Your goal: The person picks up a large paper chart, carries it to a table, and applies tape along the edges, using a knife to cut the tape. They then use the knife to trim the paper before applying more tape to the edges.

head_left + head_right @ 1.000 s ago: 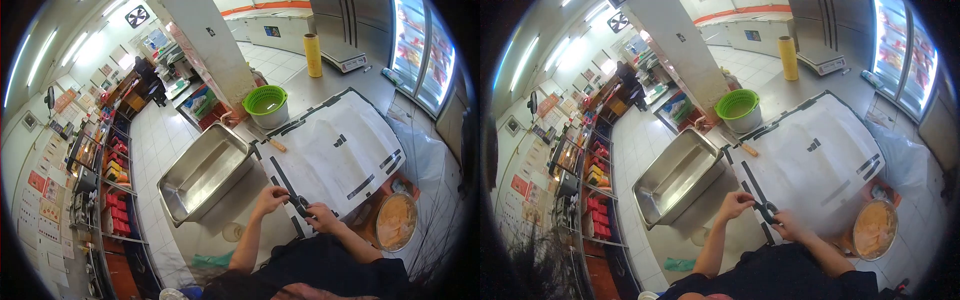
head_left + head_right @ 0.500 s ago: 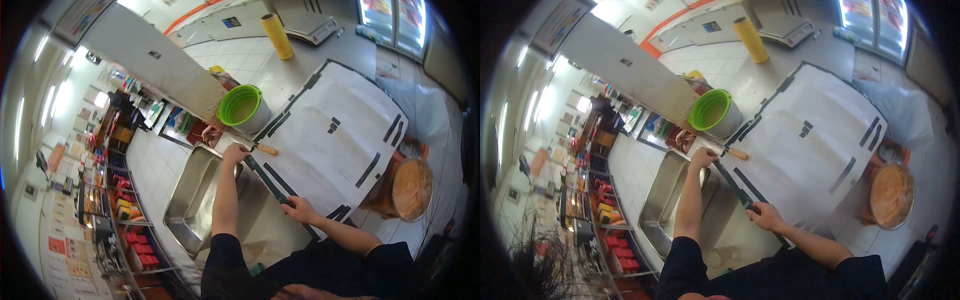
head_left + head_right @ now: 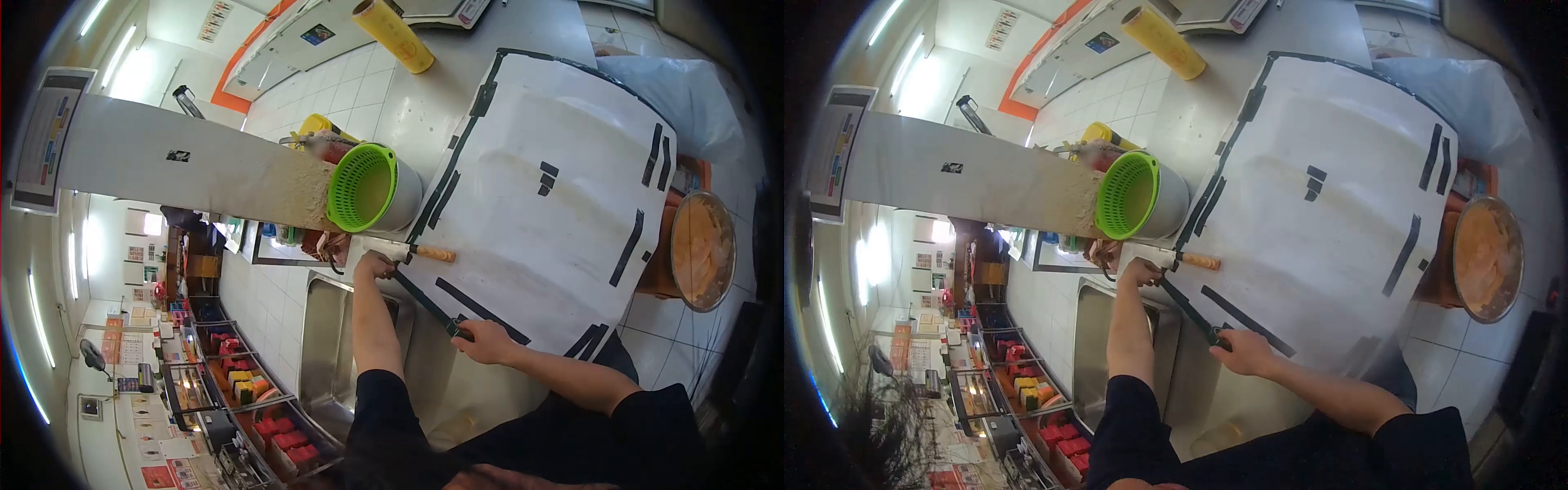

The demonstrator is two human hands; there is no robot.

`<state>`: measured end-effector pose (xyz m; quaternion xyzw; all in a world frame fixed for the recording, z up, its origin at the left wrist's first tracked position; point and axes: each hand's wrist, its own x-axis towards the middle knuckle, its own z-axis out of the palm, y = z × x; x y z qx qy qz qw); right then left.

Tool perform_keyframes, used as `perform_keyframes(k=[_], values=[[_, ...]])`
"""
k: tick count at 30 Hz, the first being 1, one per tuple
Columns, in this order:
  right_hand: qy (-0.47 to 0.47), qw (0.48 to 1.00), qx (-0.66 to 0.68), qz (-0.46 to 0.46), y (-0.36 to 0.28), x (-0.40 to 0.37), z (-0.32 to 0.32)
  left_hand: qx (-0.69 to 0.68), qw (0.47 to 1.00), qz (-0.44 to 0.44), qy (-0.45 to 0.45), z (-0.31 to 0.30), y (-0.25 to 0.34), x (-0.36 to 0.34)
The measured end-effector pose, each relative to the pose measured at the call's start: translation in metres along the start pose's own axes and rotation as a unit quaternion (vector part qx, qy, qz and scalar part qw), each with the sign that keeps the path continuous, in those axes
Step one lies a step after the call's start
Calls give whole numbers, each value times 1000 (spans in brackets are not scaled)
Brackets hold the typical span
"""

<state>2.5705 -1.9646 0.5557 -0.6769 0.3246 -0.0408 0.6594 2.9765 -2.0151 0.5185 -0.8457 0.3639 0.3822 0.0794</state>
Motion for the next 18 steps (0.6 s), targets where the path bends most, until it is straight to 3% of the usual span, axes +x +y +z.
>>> perform_keyframes(k=[6,18], values=[[-8,1000,1,-12,-2,7,6,33,998,-2,50,1,-9,7],[-12,1000,-9,13,12,19,9,88,994,-52,45,1,-3,16]])
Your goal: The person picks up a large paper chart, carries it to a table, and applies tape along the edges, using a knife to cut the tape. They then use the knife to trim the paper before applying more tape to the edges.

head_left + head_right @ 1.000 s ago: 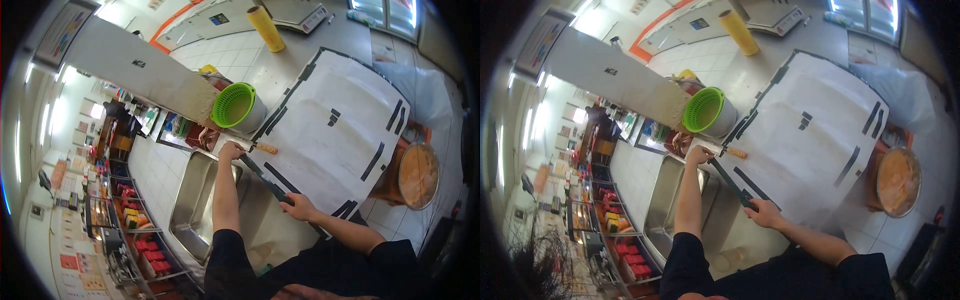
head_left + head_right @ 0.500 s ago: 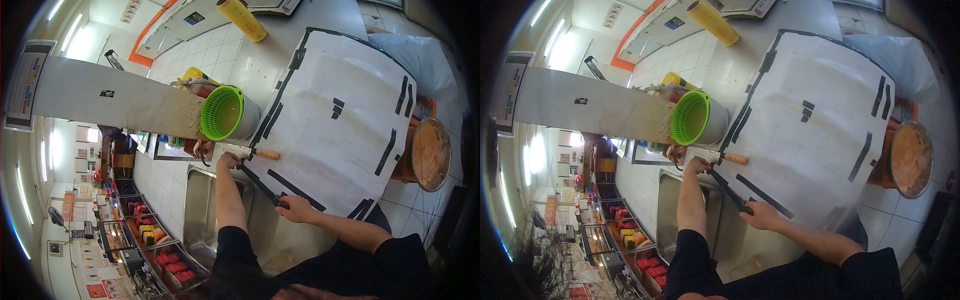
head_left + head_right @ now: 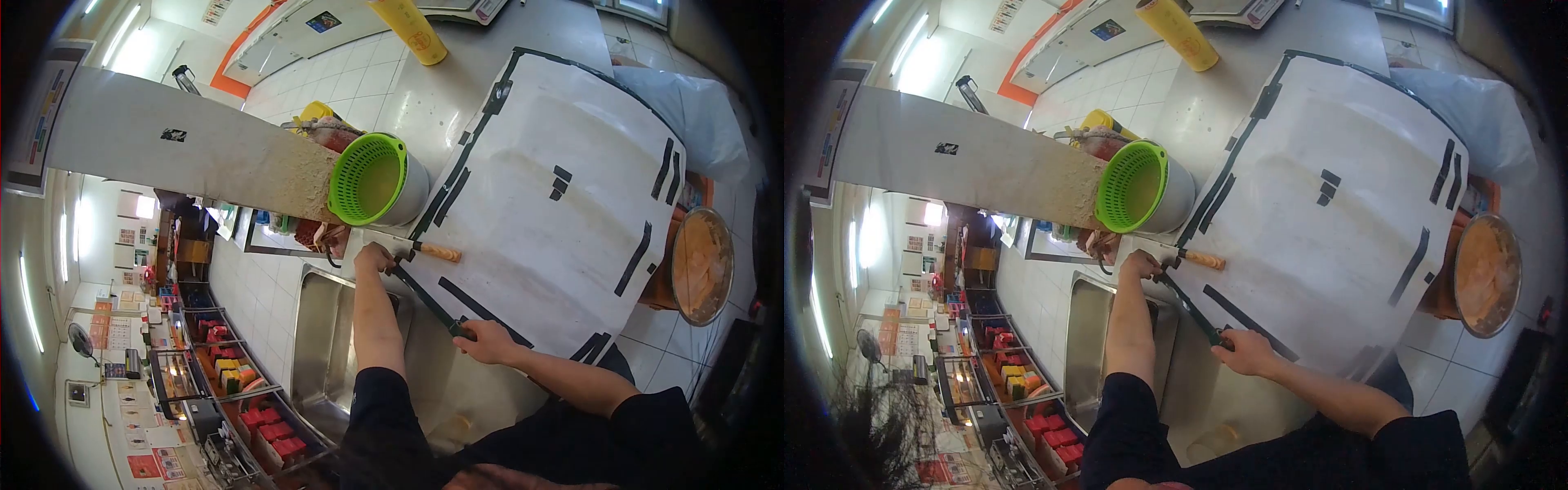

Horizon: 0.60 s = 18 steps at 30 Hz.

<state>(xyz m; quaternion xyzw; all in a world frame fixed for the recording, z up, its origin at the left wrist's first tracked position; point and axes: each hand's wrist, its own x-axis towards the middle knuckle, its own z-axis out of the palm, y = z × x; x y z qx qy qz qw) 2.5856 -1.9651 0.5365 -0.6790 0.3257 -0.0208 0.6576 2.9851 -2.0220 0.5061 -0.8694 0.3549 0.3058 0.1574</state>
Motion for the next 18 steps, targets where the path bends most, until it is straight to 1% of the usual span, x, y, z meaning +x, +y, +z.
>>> perform_keyframes(k=[4,6,9,12,15,16,18], values=[[-14,1000,11,-1,-4,-2,1,80,996,-11,39,-7,17,-16],[-20,1000,10,18,-4,-3,2,115,992,-11,58,-9,25,-23],[-19,999,8,31,-6,-9,0,199,971,-27,131,-8,30,-24],[-20,999,13,46,0,-18,-3,219,965,-26,141,-17,46,-44],[-20,997,25,67,7,-41,-10,248,961,-25,123,-10,48,-26],[-20,997,30,75,10,-52,-12,260,956,-16,139,-5,50,-23],[-8,998,31,53,22,-76,-14,281,944,2,173,7,55,-18]])
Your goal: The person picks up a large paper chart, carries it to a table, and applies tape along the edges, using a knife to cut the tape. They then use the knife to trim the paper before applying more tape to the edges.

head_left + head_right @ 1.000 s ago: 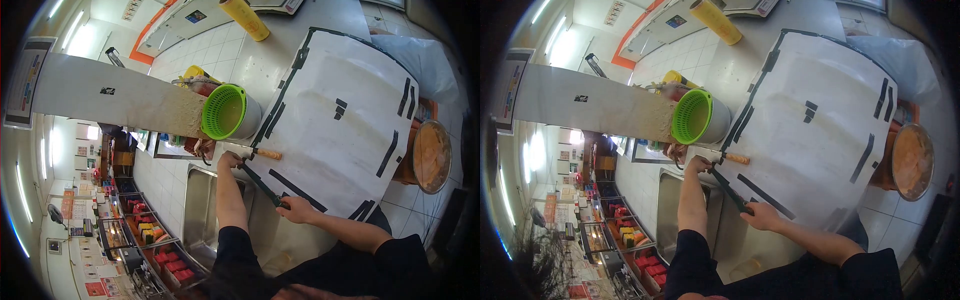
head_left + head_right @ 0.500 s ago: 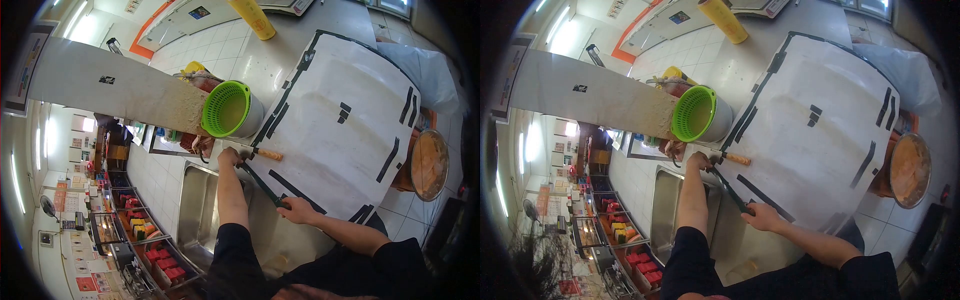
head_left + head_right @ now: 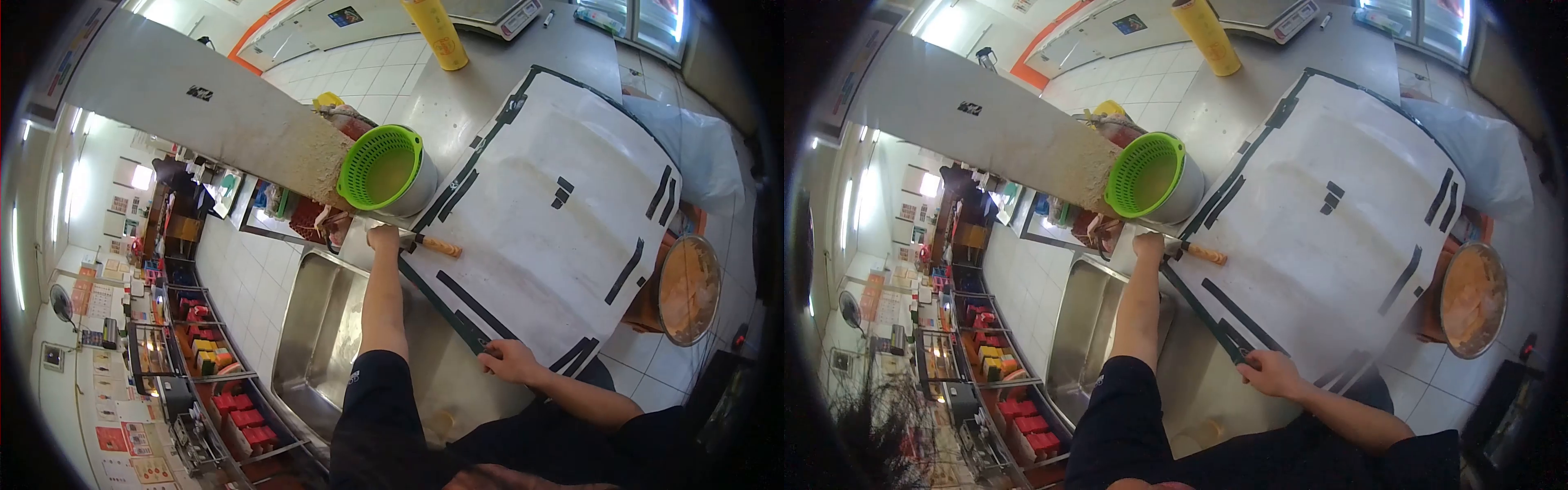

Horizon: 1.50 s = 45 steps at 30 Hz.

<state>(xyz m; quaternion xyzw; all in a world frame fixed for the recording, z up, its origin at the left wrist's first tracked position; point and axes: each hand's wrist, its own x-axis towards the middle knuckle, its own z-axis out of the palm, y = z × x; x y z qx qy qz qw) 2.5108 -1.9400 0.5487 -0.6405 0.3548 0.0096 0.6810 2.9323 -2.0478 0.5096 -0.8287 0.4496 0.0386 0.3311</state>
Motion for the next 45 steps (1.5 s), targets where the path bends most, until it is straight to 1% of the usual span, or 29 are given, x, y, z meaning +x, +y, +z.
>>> perform_keyframes(k=[1,4,5,7,8,10,14,16,17,19,20,23,26,29,34,39,43,45], values=[[5,1000,0,-11,8,-11,0,1,997,22,68,10,3,-3],[23,999,32,-34,34,-25,4,-30,988,102,114,-7,15,-27],[16,999,23,-31,32,-28,3,-75,989,103,76,-37,21,-50],[2,1000,4,-26,22,-31,0,-195,970,116,82,-84,27,-92],[-6,1000,3,-26,25,-34,0,-252,956,123,83,-91,31,-107],[-18,999,2,-32,35,-35,1,-361,915,151,100,-80,47,-130],[6,998,27,-48,58,-48,1,-530,814,189,147,-45,88,-196],[2,998,40,-44,62,-55,-4,-535,796,156,237,-14,112,-218],[0,999,19,-38,62,-61,-8,-536,785,139,279,2,122,-226],[-6,999,-20,-27,59,-71,-15,-551,795,88,239,31,130,-234],[-8,999,-16,-29,60,-76,-17,-556,799,63,220,41,131,-237],[-17,999,-11,-33,69,-88,-22,-535,834,24,132,65,134,-240],[-23,999,-11,-26,86,-94,-26,-524,849,25,70,76,139,-239],[-24,1000,3,-3,93,-104,-31,-502,864,25,41,80,144,-242],[-21,999,21,24,100,-119,-38,-469,881,20,58,83,152,-248],[-27,1000,5,8,112,-122,-39,-438,896,13,69,85,157,-250],[-43,999,-7,28,98,-128,-42,-422,904,16,66,83,157,-251],[-40,998,12,39,100,-134,-40,-418,906,19,62,84,157,-250]])
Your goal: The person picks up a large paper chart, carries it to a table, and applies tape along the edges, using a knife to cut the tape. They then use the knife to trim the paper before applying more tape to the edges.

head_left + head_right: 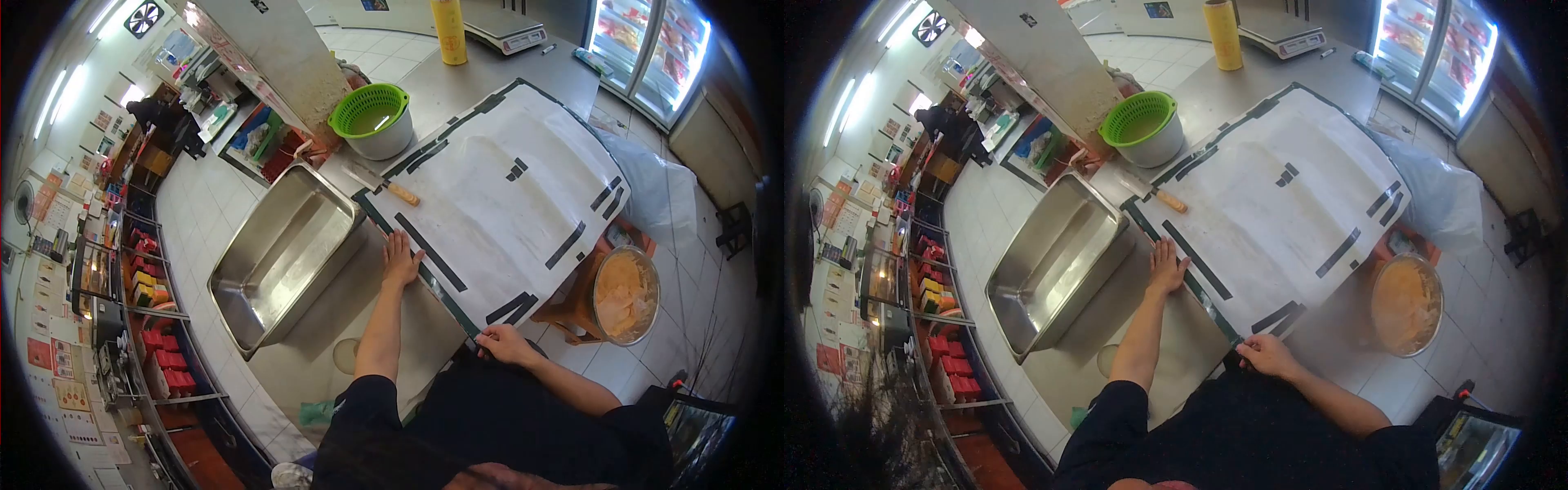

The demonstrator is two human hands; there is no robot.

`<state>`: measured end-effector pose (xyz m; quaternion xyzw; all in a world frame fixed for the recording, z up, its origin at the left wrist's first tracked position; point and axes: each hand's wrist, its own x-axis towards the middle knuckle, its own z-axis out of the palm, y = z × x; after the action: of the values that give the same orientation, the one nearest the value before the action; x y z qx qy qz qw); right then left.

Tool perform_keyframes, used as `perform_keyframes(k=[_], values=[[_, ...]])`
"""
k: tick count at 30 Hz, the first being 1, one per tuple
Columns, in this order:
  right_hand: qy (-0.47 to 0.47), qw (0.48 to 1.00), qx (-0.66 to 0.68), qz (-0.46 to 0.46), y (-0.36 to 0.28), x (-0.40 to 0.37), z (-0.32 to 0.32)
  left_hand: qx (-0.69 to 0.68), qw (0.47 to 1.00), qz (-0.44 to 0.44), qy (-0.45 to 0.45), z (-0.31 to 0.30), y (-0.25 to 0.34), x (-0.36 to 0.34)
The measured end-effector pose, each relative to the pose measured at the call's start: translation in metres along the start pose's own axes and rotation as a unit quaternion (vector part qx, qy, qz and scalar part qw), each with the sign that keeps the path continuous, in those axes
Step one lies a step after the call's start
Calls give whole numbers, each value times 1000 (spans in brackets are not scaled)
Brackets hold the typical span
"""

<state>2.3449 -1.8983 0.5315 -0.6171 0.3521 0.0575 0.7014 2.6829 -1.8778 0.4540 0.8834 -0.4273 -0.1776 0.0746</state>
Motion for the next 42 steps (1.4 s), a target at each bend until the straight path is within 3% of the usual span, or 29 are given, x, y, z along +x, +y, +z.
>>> perform_keyframes(k=[14,18,21,25,28,31,34,37,42], values=[[15,998,24,49,18,-13,-2,28,1000,7,-1,-10,7,-6],[8,997,23,66,10,-5,-5,36,983,118,132,6,23,-26],[4,997,34,66,9,-4,-4,-16,980,184,69,31,38,-51],[-5,997,49,65,4,-2,-2,-3,985,168,50,36,40,-58],[-15,998,57,13,0,-4,2,1,984,172,46,22,34,-48],[-12,999,-20,40,-9,-11,3,23,985,170,28,19,32,-44],[-22,999,-33,-10,21,-20,6,22,984,173,34,21,32,-45],[5,997,-53,47,24,-26,1,16,983,174,50,22,33,-46],[21,992,-92,84,5,-29,5,25,962,212,168,22,47,-62]])
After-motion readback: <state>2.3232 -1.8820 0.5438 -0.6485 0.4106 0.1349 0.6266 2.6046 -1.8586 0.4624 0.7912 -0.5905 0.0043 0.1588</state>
